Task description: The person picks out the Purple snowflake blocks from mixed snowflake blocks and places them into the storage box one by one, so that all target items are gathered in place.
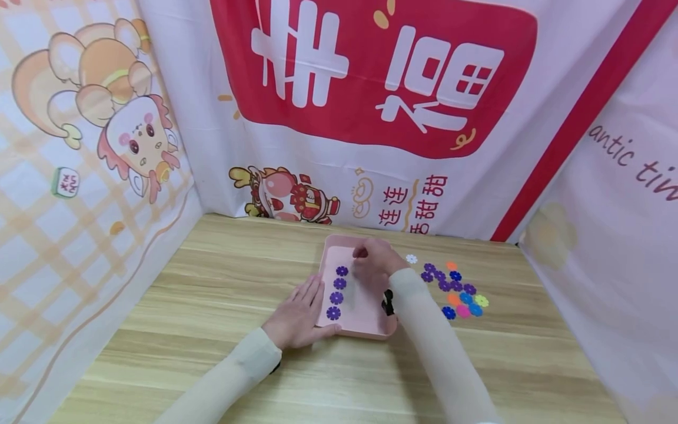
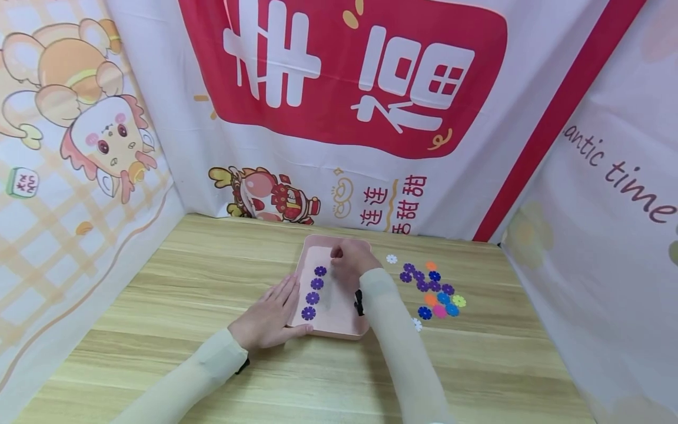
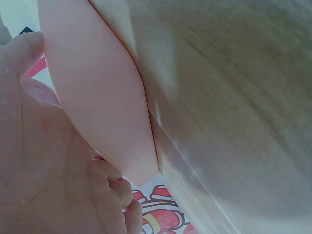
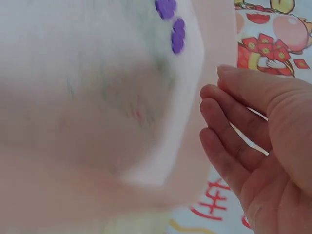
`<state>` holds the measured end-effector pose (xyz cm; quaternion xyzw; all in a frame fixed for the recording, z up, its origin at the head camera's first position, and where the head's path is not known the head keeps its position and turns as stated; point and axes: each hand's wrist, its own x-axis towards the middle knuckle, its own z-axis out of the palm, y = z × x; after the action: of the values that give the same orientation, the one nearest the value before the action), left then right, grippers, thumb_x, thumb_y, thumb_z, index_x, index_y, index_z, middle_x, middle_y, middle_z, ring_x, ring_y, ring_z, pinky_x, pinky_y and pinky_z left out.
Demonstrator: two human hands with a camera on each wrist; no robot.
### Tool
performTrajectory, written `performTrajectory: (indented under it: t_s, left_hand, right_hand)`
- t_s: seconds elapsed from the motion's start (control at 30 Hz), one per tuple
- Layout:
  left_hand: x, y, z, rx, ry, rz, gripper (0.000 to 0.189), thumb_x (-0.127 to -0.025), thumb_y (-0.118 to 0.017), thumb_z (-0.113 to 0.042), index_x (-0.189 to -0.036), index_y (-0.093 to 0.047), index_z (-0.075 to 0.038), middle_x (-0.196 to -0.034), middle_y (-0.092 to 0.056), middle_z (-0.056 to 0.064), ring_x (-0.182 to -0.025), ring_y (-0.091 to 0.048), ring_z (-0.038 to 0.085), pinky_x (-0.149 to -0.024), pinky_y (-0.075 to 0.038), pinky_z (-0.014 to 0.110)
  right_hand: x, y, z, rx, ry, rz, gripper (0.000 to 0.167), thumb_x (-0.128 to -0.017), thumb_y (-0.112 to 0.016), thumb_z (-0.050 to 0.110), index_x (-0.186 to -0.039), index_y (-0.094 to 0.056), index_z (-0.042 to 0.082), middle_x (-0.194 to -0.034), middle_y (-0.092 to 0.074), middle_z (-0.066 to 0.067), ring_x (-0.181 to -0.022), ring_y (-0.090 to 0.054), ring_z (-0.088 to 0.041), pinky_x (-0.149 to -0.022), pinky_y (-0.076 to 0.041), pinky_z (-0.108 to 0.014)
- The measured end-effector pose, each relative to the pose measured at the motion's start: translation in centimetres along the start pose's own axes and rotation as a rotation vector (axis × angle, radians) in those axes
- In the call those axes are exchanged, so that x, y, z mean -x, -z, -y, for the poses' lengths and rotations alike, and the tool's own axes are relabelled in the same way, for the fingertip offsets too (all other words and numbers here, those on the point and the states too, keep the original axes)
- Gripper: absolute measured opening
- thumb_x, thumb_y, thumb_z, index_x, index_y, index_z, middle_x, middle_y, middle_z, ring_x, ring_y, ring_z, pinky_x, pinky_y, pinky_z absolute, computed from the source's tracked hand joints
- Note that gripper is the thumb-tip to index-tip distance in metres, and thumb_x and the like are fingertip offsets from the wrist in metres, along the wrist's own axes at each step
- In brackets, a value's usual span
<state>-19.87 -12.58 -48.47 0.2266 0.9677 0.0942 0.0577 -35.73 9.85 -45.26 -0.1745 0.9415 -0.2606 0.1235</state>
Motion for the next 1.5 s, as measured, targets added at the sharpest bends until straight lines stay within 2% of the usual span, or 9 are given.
performTrajectory:
  t_s: [0.2, 0.47, 0.73, 1.03, 1.2, 1.5]
  left_hand:
    - [0.0, 0.1, 0.0, 0.004, 0.007, 0.01, 0.11, -0.098, -0.043, -0.079, -0.166, -0.021, 0.005, -0.177, -0.012, 0.022, -0.165, -0.015, 0.038, -0.135, -0.02, 0.051]
    - [-0.1, 0.0, 0.1, 0.01, 0.006, 0.015, 0.11, -0.098, -0.043, -0.079, -0.166, -0.02, 0.005, -0.177, -0.01, 0.022, -0.166, -0.013, 0.038, -0.136, -0.019, 0.051]
    - [0.1, 0.1, 0.0, 0.007, -0.002, 0.015, 0.109, -0.099, -0.044, -0.077, -0.166, -0.02, 0.006, -0.177, -0.01, 0.022, -0.166, -0.014, 0.039, -0.135, -0.019, 0.052]
    - [0.0, 0.1, 0.0, 0.023, 0.0, 0.013, 0.109, -0.099, -0.046, -0.076, -0.166, -0.02, 0.006, -0.177, -0.01, 0.022, -0.166, -0.013, 0.039, -0.135, -0.019, 0.052]
    - [0.0, 0.0, 0.2, 0.017, 0.002, 0.01, 0.11, -0.099, -0.044, -0.078, -0.166, -0.02, 0.005, -0.177, -0.01, 0.022, -0.166, -0.013, 0.038, -0.135, -0.019, 0.052]
    - [0.0, 0.0, 0.2, 0.01, -0.003, 0.015, 0.108, -0.1, -0.046, -0.076, -0.166, -0.02, 0.005, -0.177, -0.009, 0.022, -0.166, -0.013, 0.039, -0.135, -0.019, 0.052]
  right_hand:
    - [1.0, 3.0, -1.4, 0.058, 0.094, -0.01, 0.023, -0.097, -0.075, 0.008, -0.121, -0.076, 0.006, -0.111, -0.077, -0.008, -0.103, -0.072, -0.021, -0.097, -0.062, -0.038]
    - [3.6, 5.9, -4.9, 0.179, 0.189, -0.032, 0.029, -0.097, -0.075, 0.007, -0.126, -0.073, 0.002, -0.121, -0.076, -0.015, -0.113, -0.072, -0.028, -0.103, -0.06, -0.046]
    - [6.0, 7.1, -9.0, 0.215, 0.152, -0.025, 0.03, -0.096, -0.075, 0.006, -0.125, -0.072, -0.002, -0.123, -0.074, -0.021, -0.116, -0.071, -0.036, -0.107, -0.057, -0.052]
    - [7.5, 6.8, -12.6, 0.27, 0.122, -0.026, 0.031, -0.097, -0.074, 0.003, -0.127, -0.072, -0.004, -0.12, -0.076, -0.022, -0.112, -0.072, -0.038, -0.101, -0.06, -0.054]
    - [7.4, 5.8, -14.1, 0.268, 0.152, -0.044, 0.03, -0.094, -0.076, -0.001, -0.124, -0.074, -0.004, -0.116, -0.077, -0.022, -0.107, -0.075, -0.036, -0.096, -0.063, -0.051]
    - [6.7, 4.5, -15.5, 0.324, 0.153, -0.051, 0.029, -0.092, -0.078, -0.001, -0.121, -0.075, -0.002, -0.118, -0.077, -0.02, -0.114, -0.073, -0.038, -0.102, -0.059, -0.055]
